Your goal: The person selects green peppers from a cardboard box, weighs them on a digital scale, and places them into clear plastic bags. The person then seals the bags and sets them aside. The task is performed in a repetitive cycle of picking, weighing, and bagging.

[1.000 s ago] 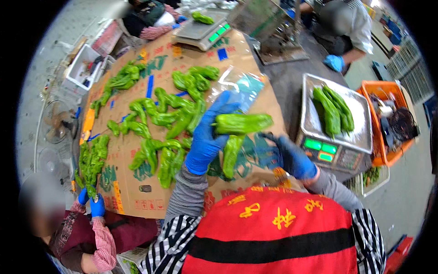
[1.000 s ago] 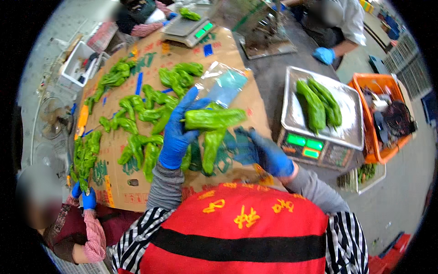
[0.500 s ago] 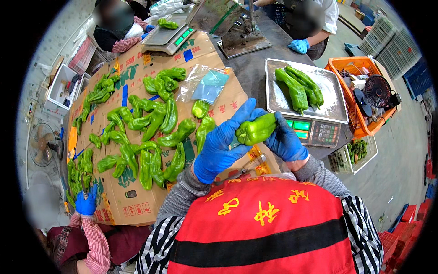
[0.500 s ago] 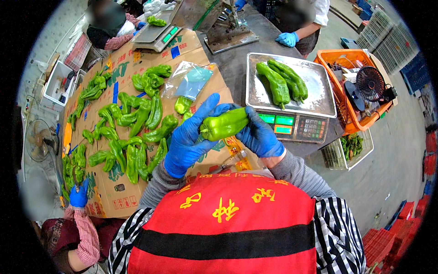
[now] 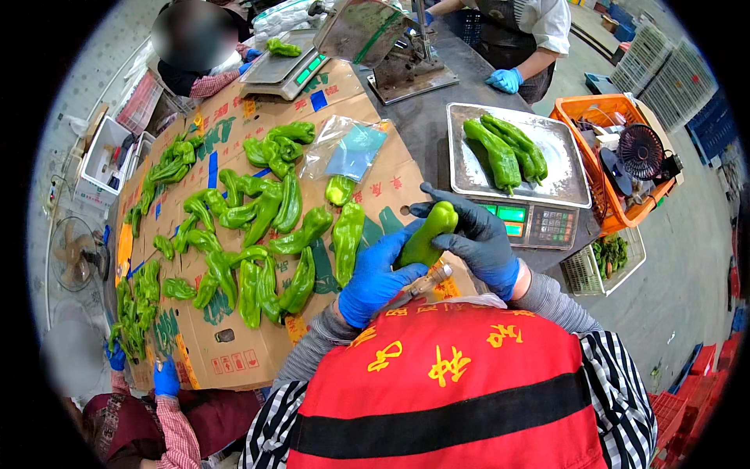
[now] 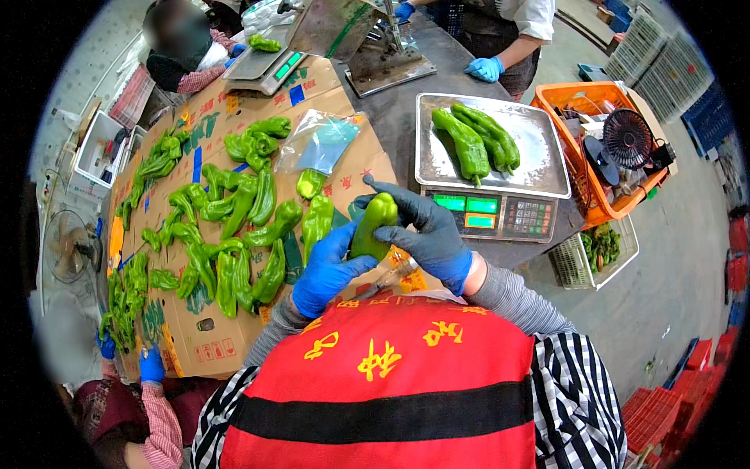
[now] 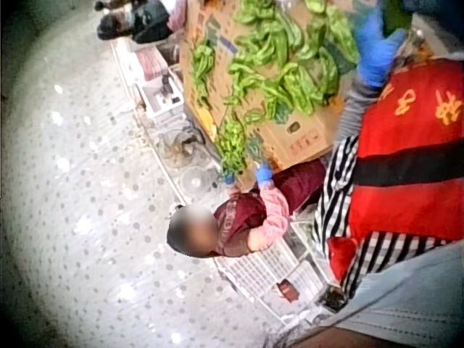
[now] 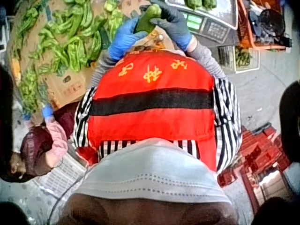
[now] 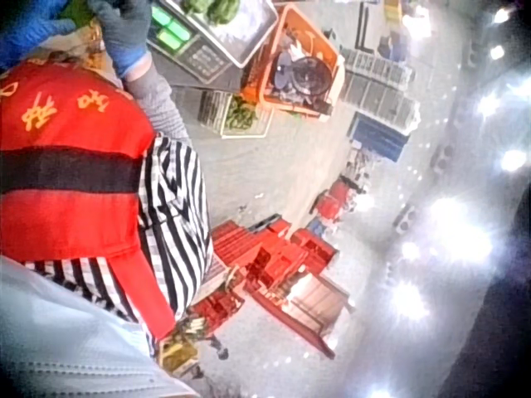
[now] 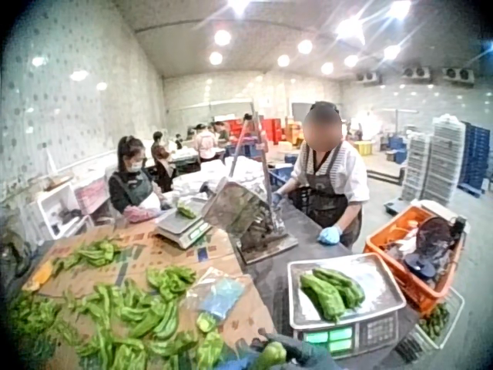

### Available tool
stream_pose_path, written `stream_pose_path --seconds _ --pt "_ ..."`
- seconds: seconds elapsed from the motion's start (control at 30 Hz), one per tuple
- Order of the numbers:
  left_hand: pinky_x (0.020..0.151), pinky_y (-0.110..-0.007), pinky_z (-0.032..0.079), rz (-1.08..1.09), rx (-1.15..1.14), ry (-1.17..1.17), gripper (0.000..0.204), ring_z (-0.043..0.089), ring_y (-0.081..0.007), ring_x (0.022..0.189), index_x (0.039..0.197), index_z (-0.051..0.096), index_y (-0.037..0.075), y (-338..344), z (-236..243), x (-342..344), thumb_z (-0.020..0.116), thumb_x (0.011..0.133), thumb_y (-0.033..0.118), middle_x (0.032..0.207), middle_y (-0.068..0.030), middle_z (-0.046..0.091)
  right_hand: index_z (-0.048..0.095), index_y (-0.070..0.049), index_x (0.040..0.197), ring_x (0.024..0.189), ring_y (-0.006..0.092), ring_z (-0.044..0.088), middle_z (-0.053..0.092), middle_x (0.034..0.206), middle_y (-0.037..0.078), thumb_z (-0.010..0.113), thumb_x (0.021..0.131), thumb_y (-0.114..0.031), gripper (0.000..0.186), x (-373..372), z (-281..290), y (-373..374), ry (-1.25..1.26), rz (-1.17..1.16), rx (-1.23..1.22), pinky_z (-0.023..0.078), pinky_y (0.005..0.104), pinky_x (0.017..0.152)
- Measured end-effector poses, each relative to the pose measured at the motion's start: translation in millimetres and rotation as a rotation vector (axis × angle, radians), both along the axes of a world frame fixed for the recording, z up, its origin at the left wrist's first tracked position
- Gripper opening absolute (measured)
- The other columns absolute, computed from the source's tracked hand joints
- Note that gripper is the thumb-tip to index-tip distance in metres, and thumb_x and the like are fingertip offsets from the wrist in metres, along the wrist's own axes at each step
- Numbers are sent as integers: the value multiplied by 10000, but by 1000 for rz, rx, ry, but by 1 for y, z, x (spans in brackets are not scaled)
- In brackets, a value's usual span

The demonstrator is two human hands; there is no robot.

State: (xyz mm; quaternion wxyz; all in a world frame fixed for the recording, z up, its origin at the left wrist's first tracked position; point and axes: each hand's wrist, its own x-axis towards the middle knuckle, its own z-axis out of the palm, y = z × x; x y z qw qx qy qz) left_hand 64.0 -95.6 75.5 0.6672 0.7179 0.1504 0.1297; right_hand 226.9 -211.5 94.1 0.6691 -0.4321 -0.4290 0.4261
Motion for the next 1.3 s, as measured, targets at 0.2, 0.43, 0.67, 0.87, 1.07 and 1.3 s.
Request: stream_pose_path --seconds 0.2,0.43,0.67,0.87,1.07,1.3 --pt "799 -319 487 -103 -5 10 422 616 -177 930 1193 558 -4 0 -16 -2 654 859 235 1015 -124 648 413 -48 1388 1068 122 557 583 1217 66 644 842 -38 593 -1 5 0 126 -32 -137 455 278 932" --pt "723 -327 494 -72 115 68 393 628 -184 830 1082 593 -11 -3 -18 -1 681 841 287 911 -124 650 462 -14 1335 1086 170 568 589 1200 96 609 885 -146 491 2 -3 1 153 -48 -233 457 321 940" --pt "830 -361 505 -265 -301 -17 433 639 -246 909 1205 530 -12 -13 -11 7 617 884 266 1020 -154 639 511 13 1276 1036 155 591 599 1200 114 472 964 -290 437 11 -2 -1 28 -35 -297 480 326 918" --pt "879 -410 504 -324 -1014 -26 487 623 -275 965 1264 459 -48 -9 -23 9 474 944 319 1070 -186 611 394 -28 1392 1170 163 489 523 1301 114 579 915 -309 584 -2 -5 -5 18 200 -163 391 304 1002" --pt "806 -332 510 -315 -857 -136 297 607 -205 878 1162 499 -17 -11 -24 11 480 953 193 962 -120 604 429 -20 1353 1031 115 541 593 1156 72 675 861 -259 599 -9 -3 -13 30 228 -341 461 279 884" --pt "786 -317 512 -203 -605 -38 325 610 -181 864 1205 495 3 -21 -25 12 523 910 136 969 -103 614 429 -28 1349 703 67 554 613 951 39 670 871 -275 589 -3 -11 -17 197 210 -378 463 219 585"
